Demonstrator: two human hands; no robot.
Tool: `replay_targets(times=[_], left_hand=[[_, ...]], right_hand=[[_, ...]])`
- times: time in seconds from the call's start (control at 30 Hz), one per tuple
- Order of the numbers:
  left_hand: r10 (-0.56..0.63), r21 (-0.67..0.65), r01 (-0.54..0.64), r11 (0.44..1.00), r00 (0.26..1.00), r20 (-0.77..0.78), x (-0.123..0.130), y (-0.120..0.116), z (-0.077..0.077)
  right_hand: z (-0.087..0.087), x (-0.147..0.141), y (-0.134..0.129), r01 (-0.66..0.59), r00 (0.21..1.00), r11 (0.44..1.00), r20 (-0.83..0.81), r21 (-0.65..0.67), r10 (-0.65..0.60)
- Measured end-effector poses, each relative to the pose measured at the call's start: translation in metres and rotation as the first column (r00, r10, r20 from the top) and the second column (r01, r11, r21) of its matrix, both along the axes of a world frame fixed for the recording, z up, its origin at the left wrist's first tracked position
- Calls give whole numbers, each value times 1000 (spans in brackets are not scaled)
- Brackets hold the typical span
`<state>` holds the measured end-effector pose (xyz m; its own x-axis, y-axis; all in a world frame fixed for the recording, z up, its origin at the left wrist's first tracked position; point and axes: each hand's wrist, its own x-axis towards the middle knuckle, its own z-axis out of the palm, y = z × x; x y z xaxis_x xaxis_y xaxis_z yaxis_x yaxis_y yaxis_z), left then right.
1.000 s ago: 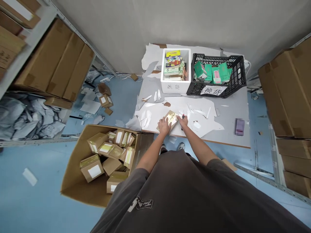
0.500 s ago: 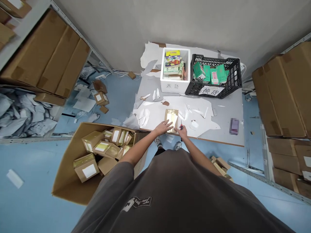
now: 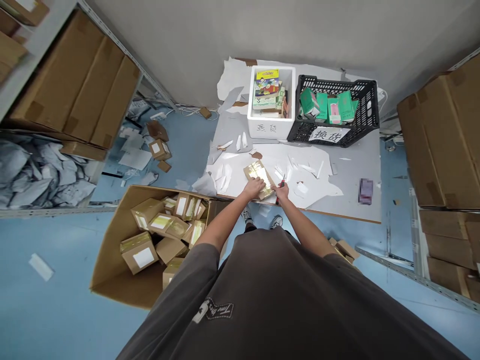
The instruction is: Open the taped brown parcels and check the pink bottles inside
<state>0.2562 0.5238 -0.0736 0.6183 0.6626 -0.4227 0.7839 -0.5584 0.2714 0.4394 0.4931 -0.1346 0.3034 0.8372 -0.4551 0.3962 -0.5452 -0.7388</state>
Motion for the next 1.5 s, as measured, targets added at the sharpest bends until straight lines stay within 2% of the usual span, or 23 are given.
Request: replay_targets(times=[0.1, 0.23, 0.4, 0.6, 0.7, 0.83, 0.97, 1.1, 1.23, 1.3, 1.4, 1.5], left_hand=[[37, 16, -37, 999, 999, -27, 10, 5, 2], [76, 41, -72, 997, 993, -88, 21, 6, 6], [170, 73, -167, 983, 985, -34, 22, -9, 3], [224, 82, -219, 972, 973, -50, 23, -28, -5], [228, 74, -223, 972, 971, -77, 26, -27, -6], [211, 56, -205, 977, 970, -123, 28, -24, -2], [201, 69, -192, 979, 969, -143, 27, -24, 0], [217, 63, -210, 976, 965, -144, 27, -27, -1], [238, 71, -230, 971, 962, -131, 26, -29, -3], [248, 80, -240, 967, 963, -109, 25, -30, -5], [249, 75, -243, 967, 963, -102, 22, -28, -6], [229, 63, -223, 973, 966, -123, 21, -24, -7]], right_hand=[[3, 8, 17, 111, 994, 992, -16, -58, -112], [10, 18, 37, 133, 989, 990, -55, -51, -136], [20, 32, 44, 2, 989, 989, -143, -147, -23], [27, 69, 14, -183, 943, 966, -311, -184, 119], [31, 86, 0, -393, 883, 899, -351, -194, 310], [38, 95, -7, -633, 768, 754, -269, -176, 581], [43, 86, -2, -737, 667, 640, -84, -217, 740], [46, 77, 3, -789, 530, 558, 177, -256, 830], [47, 85, 5, -813, 454, 491, 189, -312, 871], [47, 90, 3, -812, 468, 494, 159, -311, 869], [44, 92, -6, -790, 548, 560, 122, -252, 828], [41, 91, -18, -759, 629, 617, 12, -208, 778]])
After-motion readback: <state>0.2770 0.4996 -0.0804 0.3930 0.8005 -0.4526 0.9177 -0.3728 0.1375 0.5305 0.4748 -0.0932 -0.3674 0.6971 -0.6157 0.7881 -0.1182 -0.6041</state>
